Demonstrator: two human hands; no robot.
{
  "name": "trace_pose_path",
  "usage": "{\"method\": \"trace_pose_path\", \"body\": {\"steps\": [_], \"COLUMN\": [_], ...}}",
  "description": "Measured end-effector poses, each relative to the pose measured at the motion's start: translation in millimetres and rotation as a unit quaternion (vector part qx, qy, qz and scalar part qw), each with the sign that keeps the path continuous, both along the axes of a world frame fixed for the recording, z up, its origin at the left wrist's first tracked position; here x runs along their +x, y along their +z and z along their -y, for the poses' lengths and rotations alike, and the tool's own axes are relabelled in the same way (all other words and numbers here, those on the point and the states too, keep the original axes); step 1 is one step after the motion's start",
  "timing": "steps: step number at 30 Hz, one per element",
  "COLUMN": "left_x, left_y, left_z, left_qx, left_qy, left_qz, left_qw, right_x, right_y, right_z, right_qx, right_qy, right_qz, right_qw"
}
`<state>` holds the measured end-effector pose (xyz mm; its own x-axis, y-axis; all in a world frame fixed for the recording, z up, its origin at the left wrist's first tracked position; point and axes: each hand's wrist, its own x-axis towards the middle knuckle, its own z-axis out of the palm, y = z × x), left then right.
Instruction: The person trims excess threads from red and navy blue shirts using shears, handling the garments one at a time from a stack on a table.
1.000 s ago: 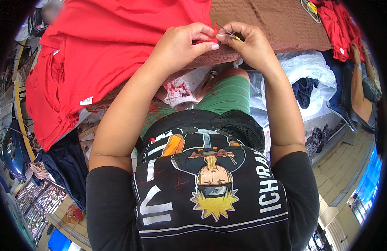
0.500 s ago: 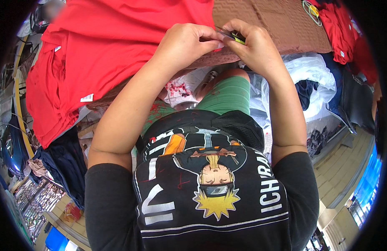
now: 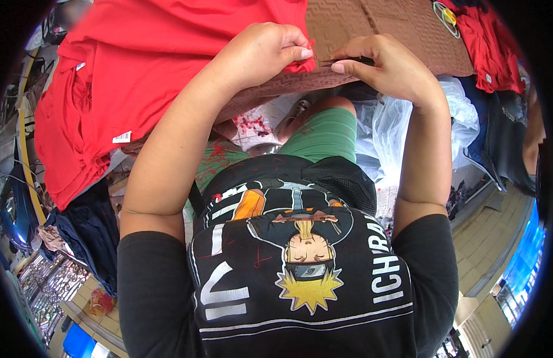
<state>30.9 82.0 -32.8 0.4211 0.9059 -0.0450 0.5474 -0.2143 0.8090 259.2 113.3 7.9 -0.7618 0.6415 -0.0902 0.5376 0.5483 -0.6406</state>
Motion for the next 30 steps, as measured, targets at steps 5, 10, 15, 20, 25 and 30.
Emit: {"method": "trace_pose_path", "body": {"steps": [5, 10, 15, 20, 25, 30], "left_x": [2, 0, 1, 0, 5, 9], "left_y": [0, -3, -4, -7, 0, 0], "left_z": [-2, -5, -6, -5, 1, 5], "left_qx": [-0.005, -0.016, -0.003, 0.026, 0.042, 0.073], "left_qy": [-0.008, -0.009, -0.016, -0.001, 0.014, 0.033], "left_qz": [-0.004, -0.006, 0.004, 0.013, -0.015, -0.05], "left_qw": [1.0, 1.0, 1.0, 1.0, 0.999, 0.996], "right_x": [-4, -8, -10, -16, -22, -23], "right_y": [1, 1, 3, 0, 3, 1], "right_z": [-1, -3, -5, -8, -8, -8], "right_qx": [-0.001, 0.029, 0.026, 0.055, 0.01, 0.006], "right_qy": [0.003, 0.005, -0.003, 0.034, 0.032, 0.047], "right_qz": [0.01, 0.032, 0.061, 0.021, 0.062, 0.09], "right_qw": [1.0, 0.999, 0.998, 0.998, 0.997, 0.995]}}
